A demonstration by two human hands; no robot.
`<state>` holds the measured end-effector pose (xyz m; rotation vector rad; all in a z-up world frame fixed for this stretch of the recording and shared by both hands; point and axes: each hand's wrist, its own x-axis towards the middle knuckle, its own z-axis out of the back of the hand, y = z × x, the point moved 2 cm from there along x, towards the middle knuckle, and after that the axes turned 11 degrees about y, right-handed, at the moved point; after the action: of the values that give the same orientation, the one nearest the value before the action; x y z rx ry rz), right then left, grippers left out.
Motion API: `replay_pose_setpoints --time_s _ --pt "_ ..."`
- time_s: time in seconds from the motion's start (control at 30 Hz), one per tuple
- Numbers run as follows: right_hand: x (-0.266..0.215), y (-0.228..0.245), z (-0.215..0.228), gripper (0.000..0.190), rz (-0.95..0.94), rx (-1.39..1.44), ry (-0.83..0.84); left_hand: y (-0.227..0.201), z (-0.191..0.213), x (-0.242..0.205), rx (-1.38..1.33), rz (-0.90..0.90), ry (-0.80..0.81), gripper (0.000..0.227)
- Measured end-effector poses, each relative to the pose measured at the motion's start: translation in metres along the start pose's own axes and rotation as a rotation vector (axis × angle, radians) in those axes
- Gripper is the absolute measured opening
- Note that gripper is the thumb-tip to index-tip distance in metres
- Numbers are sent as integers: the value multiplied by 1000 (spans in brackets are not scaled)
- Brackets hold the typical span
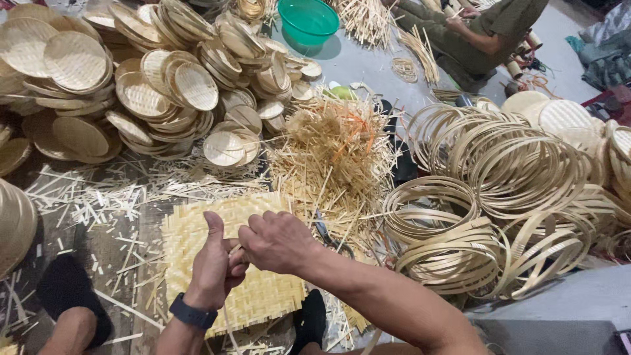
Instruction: The person assembles bamboo baskets by placing a woven mat between two circular bamboo rings, pressing them together on a wooden mold, and trimming the excess material with shears.
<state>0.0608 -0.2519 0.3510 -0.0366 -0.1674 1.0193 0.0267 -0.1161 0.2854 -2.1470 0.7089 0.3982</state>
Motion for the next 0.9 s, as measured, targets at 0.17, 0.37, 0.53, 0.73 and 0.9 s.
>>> replay_pose_setpoints --time_s 0.17,0.37,0.53,0.73,0.9 --pt "7 -7 4 49 -90 83 194 -2 3 4 -4 -46 124 73" --pt "-18 -111 -1 57 -825 1107 -146 -38 74 -1 -191 -626 51 38" --pt "-57 -114 -53 50 -591 2088 -374 -31 106 22 -586 -790 229 28" --pt "-64 -119 -87 47 -524 2220 -387 -59 123 8 -361 -469 145 36" --pt "-62 -117 -97 44 -520 2107 -177 -80 116 5 1 -275 46 37"
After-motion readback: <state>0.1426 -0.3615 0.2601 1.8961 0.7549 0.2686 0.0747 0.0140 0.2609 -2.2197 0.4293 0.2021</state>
